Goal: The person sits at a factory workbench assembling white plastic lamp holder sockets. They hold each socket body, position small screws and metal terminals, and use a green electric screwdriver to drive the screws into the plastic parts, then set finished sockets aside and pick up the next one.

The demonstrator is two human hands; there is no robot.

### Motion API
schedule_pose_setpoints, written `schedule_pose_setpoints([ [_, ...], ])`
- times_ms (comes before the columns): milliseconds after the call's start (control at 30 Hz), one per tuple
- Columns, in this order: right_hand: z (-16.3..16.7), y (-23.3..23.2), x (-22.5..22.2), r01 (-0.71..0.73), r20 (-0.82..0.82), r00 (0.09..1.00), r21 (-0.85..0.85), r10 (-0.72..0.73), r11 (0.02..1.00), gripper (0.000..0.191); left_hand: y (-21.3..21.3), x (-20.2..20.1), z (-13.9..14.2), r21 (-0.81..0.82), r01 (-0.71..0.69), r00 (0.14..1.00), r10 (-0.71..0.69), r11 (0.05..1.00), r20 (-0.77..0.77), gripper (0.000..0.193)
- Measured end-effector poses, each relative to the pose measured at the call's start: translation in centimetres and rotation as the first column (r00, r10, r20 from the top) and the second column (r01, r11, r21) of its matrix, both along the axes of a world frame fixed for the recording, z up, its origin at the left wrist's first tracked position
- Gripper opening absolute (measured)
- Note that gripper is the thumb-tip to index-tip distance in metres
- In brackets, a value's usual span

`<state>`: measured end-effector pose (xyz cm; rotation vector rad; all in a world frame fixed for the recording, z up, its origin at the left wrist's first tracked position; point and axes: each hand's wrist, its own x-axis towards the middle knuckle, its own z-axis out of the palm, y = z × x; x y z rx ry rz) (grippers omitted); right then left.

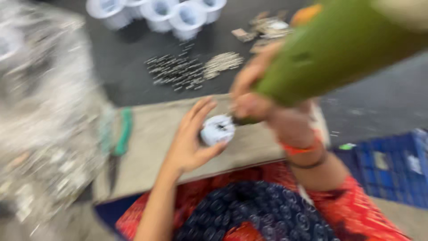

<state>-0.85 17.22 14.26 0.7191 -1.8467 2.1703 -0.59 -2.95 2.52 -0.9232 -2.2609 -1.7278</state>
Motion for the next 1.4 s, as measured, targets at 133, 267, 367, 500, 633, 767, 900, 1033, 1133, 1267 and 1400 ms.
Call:
schedule_pose_setpoints([
  [133,0.6,-0.1,0.2,0.001,0.066,0.998,0.044,-0.004,0.999,0.045,2.0,1.0,-1.0,-0.255,-0.210,0.966,0.241,0.944,0.097,0.071],
  [267,0.7,0.0,0.4,0.087,0.138,0.986,0.056,-0.094,0.995,0.036,4.0,2.6,-1.7,-0.321,-0.534,0.821,0.570,0.782,0.022,0.077],
  [367,-0.1,-0.1,0.1,0.100,0.026,0.994,0.080,-0.103,0.992,0.026,4.1,2.7,-2.0,-0.213,-0.483,0.870,0.492,0.849,-0.013,0.078],
  [500,-1.1,-0.6,-0.6,0.011,0.015,1.000,-0.219,-0.008,0.976,0.036,3.5,2.7,-2.0,-0.169,-0.438,0.888,0.454,0.883,0.072,0.072],
  [633,-1.6,-0.6,-0.2,0.050,0.076,0.997,-0.258,-0.031,0.965,0.031,3.4,2.8,-2.1,-0.093,-0.473,0.880,0.464,0.876,-0.104,0.068],
  [767,-2.3,-0.3,-0.3,0.046,0.067,0.997,-0.231,-0.031,0.972,0.028,3.6,2.8,-2.9,-0.032,-0.405,0.914,0.406,0.914,0.002,0.068],
  [900,-2.8,0.0,-0.5,0.013,0.026,1.000,-0.186,-0.008,0.982,0.029,3.5,2.8,-3.4,-0.027,-0.412,0.911,0.411,0.911,-0.023,0.071],
  [1033,-2.9,0.0,-0.4,0.041,0.022,0.999,-0.149,-0.038,0.988,0.025,3.4,2.9,-3.3,-0.044,-0.401,0.914,0.403,0.915,0.045,0.075],
  [1133,-3.0,-0.1,-0.5,0.045,0.025,0.999,-0.132,-0.042,0.990,0.024,3.3,2.8,-3.0,-0.047,-0.406,0.912,0.408,0.913,0.050,0.075],
  [1267,-3.0,-0.3,-0.6,0.050,0.035,0.998,-0.107,-0.046,0.993,0.022,3.3,2.8,-2.9,-0.057,-0.404,0.913,0.407,0.913,0.042,0.073],
  [1400,-3.0,-0.4,-0.5,0.055,0.052,0.997,-0.074,-0.051,0.996,0.021,3.2,2.8,-2.9,-0.052,-0.403,0.913,0.406,0.914,0.039,0.073],
])
